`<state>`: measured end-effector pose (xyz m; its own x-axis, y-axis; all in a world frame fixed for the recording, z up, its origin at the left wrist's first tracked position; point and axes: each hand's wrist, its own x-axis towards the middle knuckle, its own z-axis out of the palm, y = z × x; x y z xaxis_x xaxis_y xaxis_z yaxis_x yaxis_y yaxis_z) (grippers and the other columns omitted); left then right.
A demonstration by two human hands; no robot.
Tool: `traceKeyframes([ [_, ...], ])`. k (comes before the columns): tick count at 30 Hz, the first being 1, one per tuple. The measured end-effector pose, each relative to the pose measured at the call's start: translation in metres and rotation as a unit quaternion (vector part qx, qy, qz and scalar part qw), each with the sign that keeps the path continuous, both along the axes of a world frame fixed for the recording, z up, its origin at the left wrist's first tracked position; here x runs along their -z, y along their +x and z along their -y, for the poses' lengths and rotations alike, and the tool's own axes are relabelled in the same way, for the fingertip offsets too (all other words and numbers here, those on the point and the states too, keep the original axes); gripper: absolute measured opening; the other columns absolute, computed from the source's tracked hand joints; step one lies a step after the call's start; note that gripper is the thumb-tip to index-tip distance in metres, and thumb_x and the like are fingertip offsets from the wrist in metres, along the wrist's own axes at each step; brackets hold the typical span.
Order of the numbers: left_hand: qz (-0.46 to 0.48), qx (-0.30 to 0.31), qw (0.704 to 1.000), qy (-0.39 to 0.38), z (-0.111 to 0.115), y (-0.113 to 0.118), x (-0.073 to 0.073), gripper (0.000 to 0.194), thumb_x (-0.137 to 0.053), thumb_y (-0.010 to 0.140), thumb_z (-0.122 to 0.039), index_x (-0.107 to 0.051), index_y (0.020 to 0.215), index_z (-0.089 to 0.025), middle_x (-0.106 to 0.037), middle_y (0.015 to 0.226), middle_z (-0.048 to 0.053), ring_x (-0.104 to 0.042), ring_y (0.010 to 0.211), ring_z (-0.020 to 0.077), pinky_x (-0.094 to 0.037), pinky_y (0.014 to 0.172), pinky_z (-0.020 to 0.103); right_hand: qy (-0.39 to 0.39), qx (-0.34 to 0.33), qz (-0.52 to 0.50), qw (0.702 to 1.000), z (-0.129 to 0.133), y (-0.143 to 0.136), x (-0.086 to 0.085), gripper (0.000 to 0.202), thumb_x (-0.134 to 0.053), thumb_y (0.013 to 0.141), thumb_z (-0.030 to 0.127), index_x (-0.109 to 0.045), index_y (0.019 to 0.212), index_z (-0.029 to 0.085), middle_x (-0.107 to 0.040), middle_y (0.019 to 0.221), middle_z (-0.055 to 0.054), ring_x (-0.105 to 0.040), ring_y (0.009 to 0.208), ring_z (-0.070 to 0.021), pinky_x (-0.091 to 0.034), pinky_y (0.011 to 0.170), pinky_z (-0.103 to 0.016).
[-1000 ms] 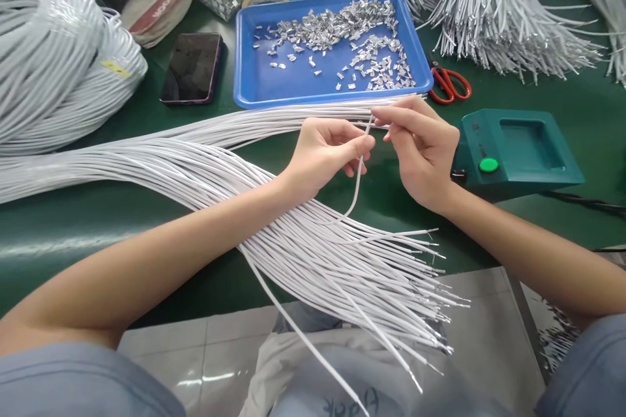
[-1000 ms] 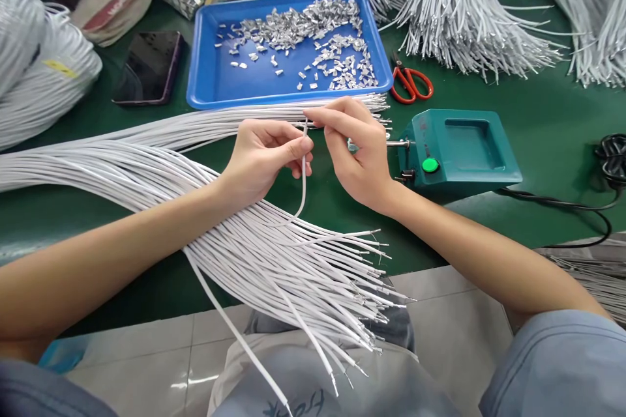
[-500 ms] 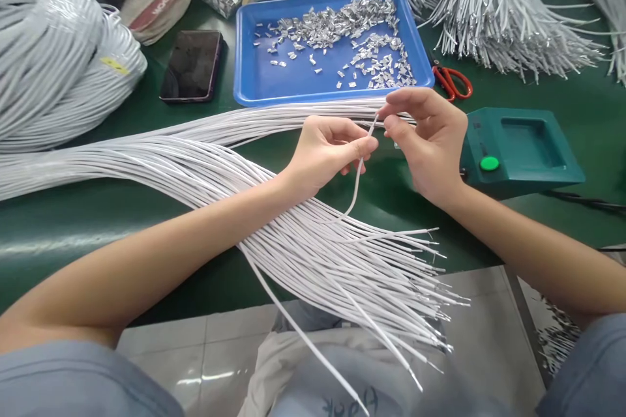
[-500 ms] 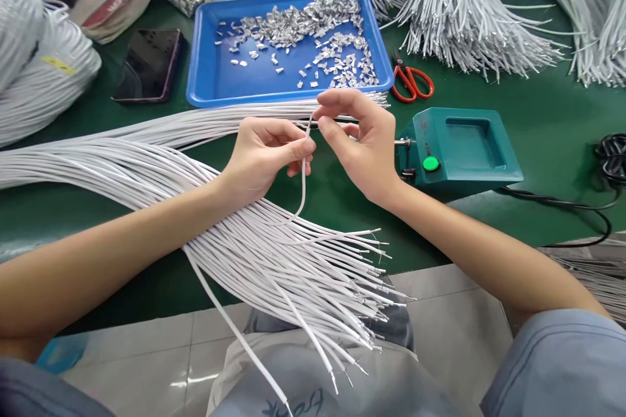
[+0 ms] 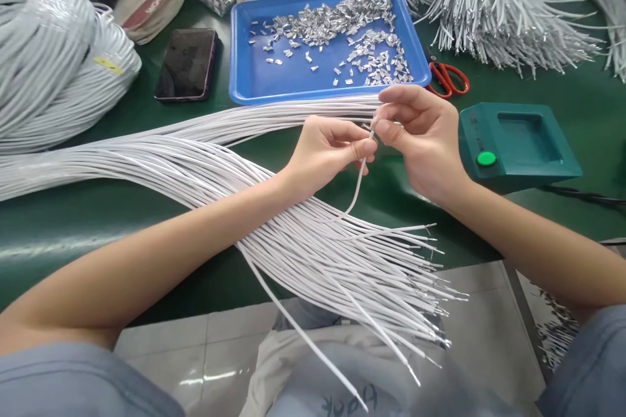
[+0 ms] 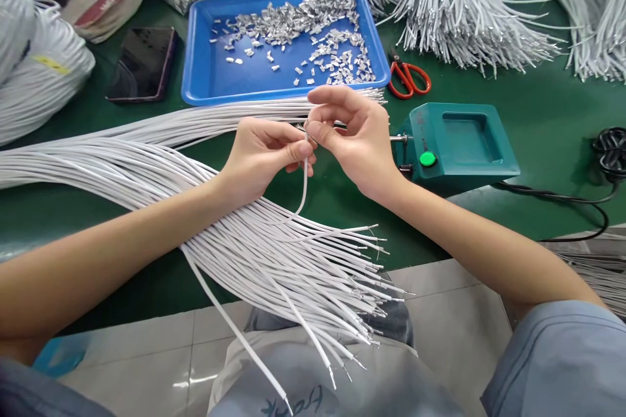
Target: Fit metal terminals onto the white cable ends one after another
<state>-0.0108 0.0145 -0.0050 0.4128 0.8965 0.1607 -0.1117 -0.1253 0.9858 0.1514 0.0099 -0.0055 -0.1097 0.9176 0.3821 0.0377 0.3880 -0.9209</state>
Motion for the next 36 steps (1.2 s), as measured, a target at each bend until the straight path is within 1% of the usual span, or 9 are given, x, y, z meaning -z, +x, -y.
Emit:
traceKeyframes([
  [3, -0.011, 0.002, 1.0, 0.01, 0.001, -0.001, 0.0, 0.039, -0.081, 0.067, -0.05, -0.072, 0.071, -0.013, -0.069, 0.064, 0.003, -0.063, 0.051, 0.0099, -0.047, 0.045, 0.019, 0.003, -0.006, 0.027, 1.0, 0.001, 0.001, 0.004, 0.027, -0.067, 0.083, 0.045, -0.059, 0.102, 0.027, -0.063, 0.077, 0.002, -0.064, 0.071, -0.0137, -0.057, 0.061, -0.031],
  [6, -0.008, 0.003, 1.0, 0.016, 0.0, -0.001, 0.0, 0.038, -0.081, 0.069, -0.05, -0.072, 0.071, -0.013, -0.069, 0.065, 0.004, -0.063, 0.051, 0.0097, -0.046, 0.044, 0.018, -0.01, -0.026, 0.024, 0.999, 0.0, 0.002, 0.006, 0.03, -0.064, 0.085, 0.047, -0.056, 0.107, 0.028, -0.062, 0.079, 0.001, -0.063, 0.072, -0.0131, -0.057, 0.062, -0.031],
  [9, -0.006, 0.0, 1.0, 0.017, 0.0, -0.001, 0.0, 0.038, -0.082, 0.067, -0.049, -0.072, 0.071, -0.013, -0.07, 0.066, 0.004, -0.064, 0.052, 0.0102, -0.048, 0.044, 0.019, -0.029, -0.049, 0.003, 0.998, 0.0, 0.002, 0.007, 0.028, -0.065, 0.084, 0.044, -0.055, 0.106, 0.028, -0.062, 0.08, 0.002, -0.062, 0.071, -0.0123, -0.057, 0.061, -0.029],
  [12, -0.002, -0.003, 1.0, 0.016, 0.0, 0.0, 0.0, 0.037, -0.082, 0.067, -0.049, -0.073, 0.072, -0.014, -0.07, 0.067, 0.003, -0.065, 0.053, 0.0107, -0.05, 0.046, 0.019, -0.026, -0.055, -0.025, 0.998, 0.0, 0.001, 0.007, 0.024, -0.065, 0.083, 0.033, -0.054, 0.104, 0.028, -0.058, 0.077, 0.003, -0.06, 0.07, -0.0114, -0.057, 0.061, -0.027],
  [15, 0.009, -0.008, 1.0, 0.016, 0.0, 0.0, 0.0, 0.033, -0.081, 0.07, -0.046, -0.072, 0.072, -0.014, -0.069, 0.064, 0.002, -0.065, 0.053, 0.0106, -0.05, 0.046, 0.019, 0.016, -0.02, 0.002, 1.0, -0.001, 0.001, 0.01, 0.017, -0.057, 0.087, 0.027, -0.055, 0.103, 0.028, -0.056, 0.078, 0.002, -0.059, 0.071, -0.0115, -0.057, 0.06, -0.027],
  [19, 0.004, -0.014, 1.0, 0.01, 0.001, 0.0, 0.0, 0.033, -0.079, 0.073, -0.045, -0.072, 0.072, -0.014, -0.068, 0.061, 0.002, -0.064, 0.052, 0.0105, -0.049, 0.047, 0.019, 0.053, 0.044, 0.068, 0.995, 0.0, 0.001, 0.012, 0.017, -0.045, 0.094, 0.031, -0.057, 0.107, 0.028, -0.059, 0.085, -0.001, -0.061, 0.077, -0.0142, -0.058, 0.062, -0.03],
  [23, 0.007, -0.011, 1.0, 0.017, 0.001, 0.0, -0.001, 0.034, -0.078, 0.074, -0.047, -0.071, 0.071, -0.013, -0.068, 0.061, 0.003, -0.062, 0.051, 0.0093, -0.048, 0.047, 0.018, 0.069, 0.052, 0.077, 0.993, 0.003, 0.0, 0.008, 0.018, -0.052, 0.093, 0.038, -0.061, 0.105, 0.027, -0.063, 0.09, -0.002, -0.064, 0.087, -0.0164, -0.058, 0.063, -0.029],
  [30, -0.011, -0.007, 1.0, 0.027, 0.001, -0.002, -0.001, 0.039, -0.077, 0.072, -0.052, -0.072, 0.071, -0.014, -0.067, 0.06, 0.003, -0.061, 0.05, 0.0088, -0.046, 0.045, 0.018, 0.094, 0.049, 0.099, 0.989, 0.005, -0.002, 0.006, 0.018, -0.062, 0.087, 0.041, -0.064, 0.098, 0.026, -0.066, 0.092, -0.001, -0.064, 0.088, -0.0144, -0.055, 0.056, -0.023],
  [36, 0.012, 0.007, 0.999, 0.039, -0.001, -0.002, 0.002, 0.035, -0.077, 0.074, -0.049, -0.071, 0.071, -0.014, -0.067, 0.062, 0.002, -0.06, 0.051, 0.0087, -0.047, 0.046, 0.019, 0.095, 0.033, 0.077, 0.992, 0.001, -0.001, 0.007, 0.022, -0.065, 0.085, 0.041, -0.063, 0.103, 0.029, -0.068, 0.099, -0.002, -0.066, 0.099, -0.0177, -0.06, 0.065, -0.029],
])
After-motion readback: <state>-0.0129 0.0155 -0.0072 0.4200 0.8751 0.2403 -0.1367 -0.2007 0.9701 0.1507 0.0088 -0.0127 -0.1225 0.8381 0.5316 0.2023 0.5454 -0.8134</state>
